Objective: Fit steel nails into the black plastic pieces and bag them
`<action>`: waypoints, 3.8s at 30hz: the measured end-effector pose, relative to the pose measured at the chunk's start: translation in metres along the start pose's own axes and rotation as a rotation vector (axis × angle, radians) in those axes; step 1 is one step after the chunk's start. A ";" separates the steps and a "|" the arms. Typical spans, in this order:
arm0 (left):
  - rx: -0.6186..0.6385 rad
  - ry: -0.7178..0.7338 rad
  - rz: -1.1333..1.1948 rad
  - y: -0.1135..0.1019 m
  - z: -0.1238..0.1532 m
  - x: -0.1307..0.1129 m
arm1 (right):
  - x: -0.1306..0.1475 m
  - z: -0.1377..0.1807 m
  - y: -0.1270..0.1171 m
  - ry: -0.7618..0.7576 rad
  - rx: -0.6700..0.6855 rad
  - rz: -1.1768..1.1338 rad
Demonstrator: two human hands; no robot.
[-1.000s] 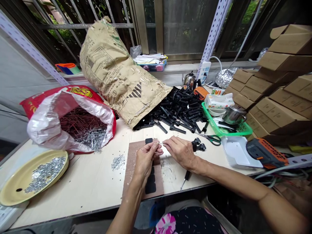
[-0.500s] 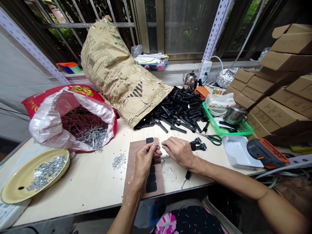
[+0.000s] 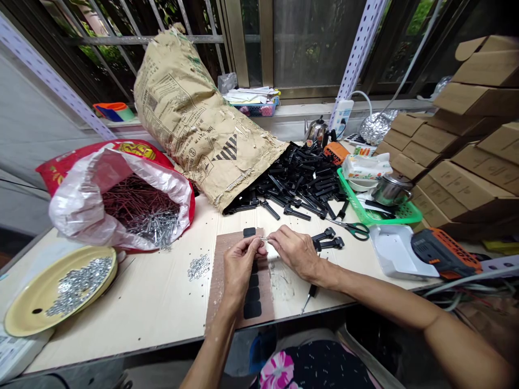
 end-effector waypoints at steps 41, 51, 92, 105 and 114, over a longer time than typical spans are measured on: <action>0.049 -0.177 0.346 -0.012 -0.007 0.021 | 0.004 -0.018 0.019 0.046 0.047 -0.445; -0.017 -0.103 0.281 -0.018 -0.011 0.028 | 0.000 -0.005 0.019 -0.038 0.056 -0.186; -0.004 -0.251 0.312 -0.024 -0.007 0.028 | 0.006 -0.001 0.015 -0.213 -0.094 0.213; -0.013 -0.260 0.306 -0.029 -0.010 0.027 | 0.010 -0.007 0.021 -0.075 0.072 -0.005; -0.009 -0.216 0.231 -0.032 -0.010 0.028 | 0.004 -0.007 0.025 -0.080 0.122 -0.046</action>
Point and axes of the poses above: each hand's wrist, its own z-axis away from the middle knuckle, its own y-axis out of the palm, x = y × z, the point moved 3 cm from there along -z, towards the middle knuckle
